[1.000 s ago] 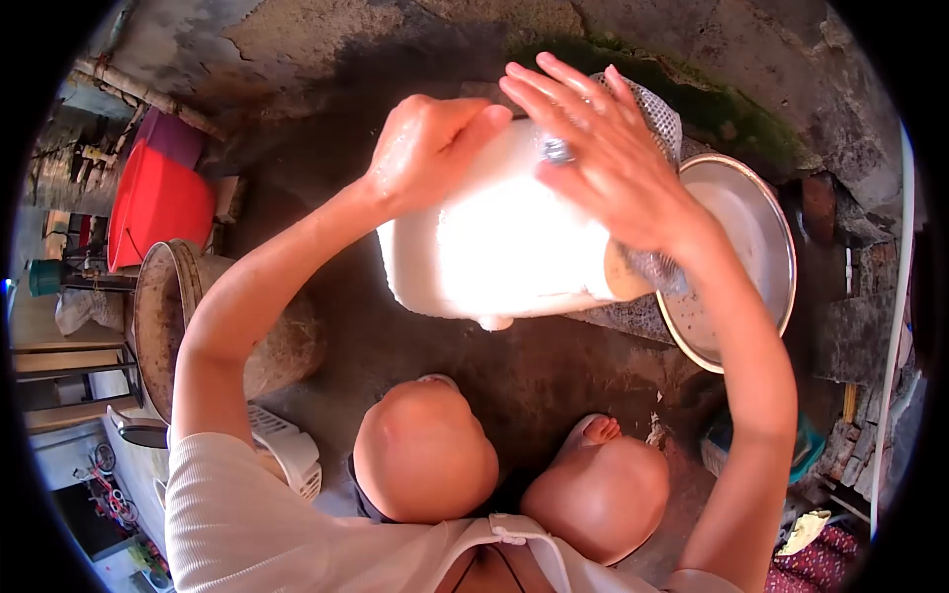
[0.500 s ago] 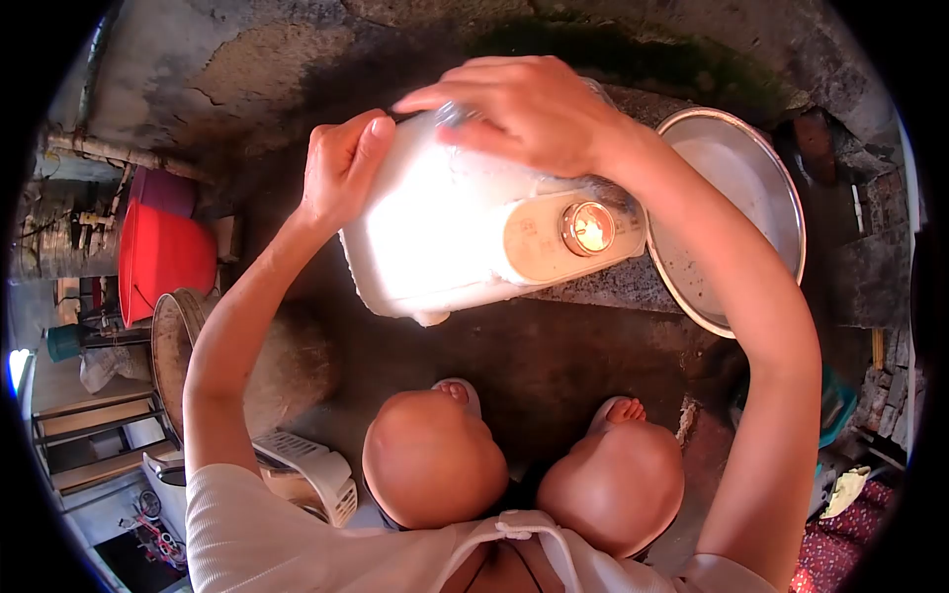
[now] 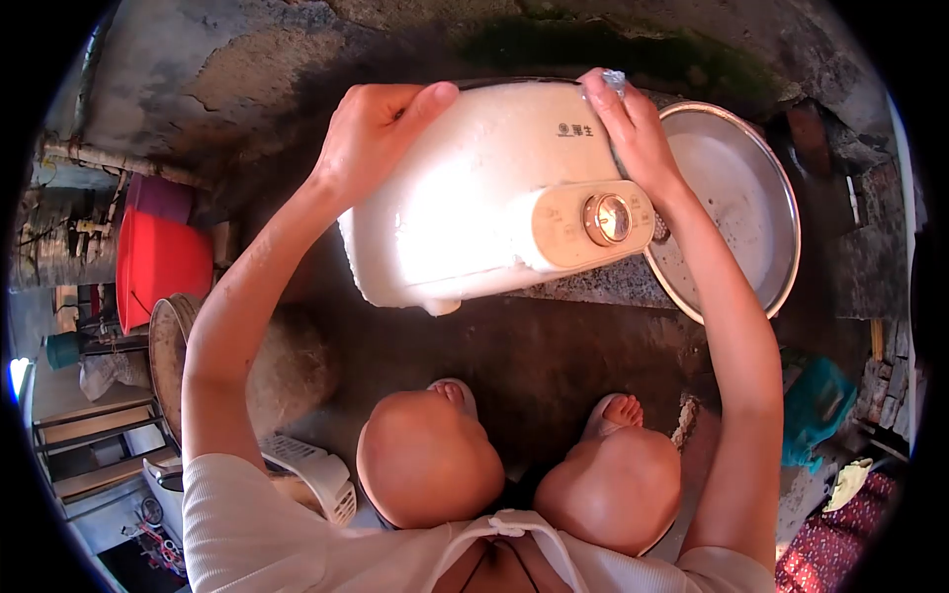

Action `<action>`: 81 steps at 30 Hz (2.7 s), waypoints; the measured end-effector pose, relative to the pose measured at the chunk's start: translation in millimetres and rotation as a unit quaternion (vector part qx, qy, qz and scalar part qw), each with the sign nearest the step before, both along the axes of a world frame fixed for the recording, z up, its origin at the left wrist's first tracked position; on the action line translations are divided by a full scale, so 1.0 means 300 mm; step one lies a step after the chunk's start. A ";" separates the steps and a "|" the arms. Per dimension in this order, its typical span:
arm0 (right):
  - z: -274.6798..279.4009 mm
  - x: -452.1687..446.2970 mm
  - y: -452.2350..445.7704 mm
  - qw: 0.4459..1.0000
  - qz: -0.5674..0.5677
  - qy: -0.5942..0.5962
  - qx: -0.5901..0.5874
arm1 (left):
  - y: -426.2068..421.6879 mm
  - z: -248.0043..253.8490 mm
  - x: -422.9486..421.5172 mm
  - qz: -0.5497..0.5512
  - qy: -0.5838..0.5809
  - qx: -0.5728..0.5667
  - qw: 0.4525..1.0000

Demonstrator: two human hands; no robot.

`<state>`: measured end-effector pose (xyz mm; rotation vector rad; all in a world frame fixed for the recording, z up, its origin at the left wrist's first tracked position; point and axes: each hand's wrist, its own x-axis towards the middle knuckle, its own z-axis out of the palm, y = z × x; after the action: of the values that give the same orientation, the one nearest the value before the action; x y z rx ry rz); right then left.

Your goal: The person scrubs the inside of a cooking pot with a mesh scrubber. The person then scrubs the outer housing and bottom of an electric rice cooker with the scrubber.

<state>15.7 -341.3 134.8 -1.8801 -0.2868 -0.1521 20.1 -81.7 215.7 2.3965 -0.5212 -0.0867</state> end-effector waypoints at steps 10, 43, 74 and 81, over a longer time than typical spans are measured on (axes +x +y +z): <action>0.092 -0.239 0.100 0.970 -0.066 -0.148 -0.179 | 0.065 -0.056 0.074 0.095 0.009 -0.097 0.991; 0.087 -0.291 0.214 0.853 -0.095 -0.394 -0.328 | -0.011 -0.052 0.065 0.113 -0.071 -0.025 0.991; 0.133 -0.227 0.234 0.905 -0.112 -0.329 -0.246 | -0.035 -0.057 0.049 0.098 -0.070 -0.057 0.991; 0.196 -0.225 0.183 0.904 -0.011 -0.331 -0.271 | -0.028 -0.043 0.039 0.073 -0.067 -0.055 0.994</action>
<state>-51.9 -286.4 193.8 -2.3343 -0.8408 -0.8059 31.9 -90.0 202.7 2.3337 -0.3989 0.1639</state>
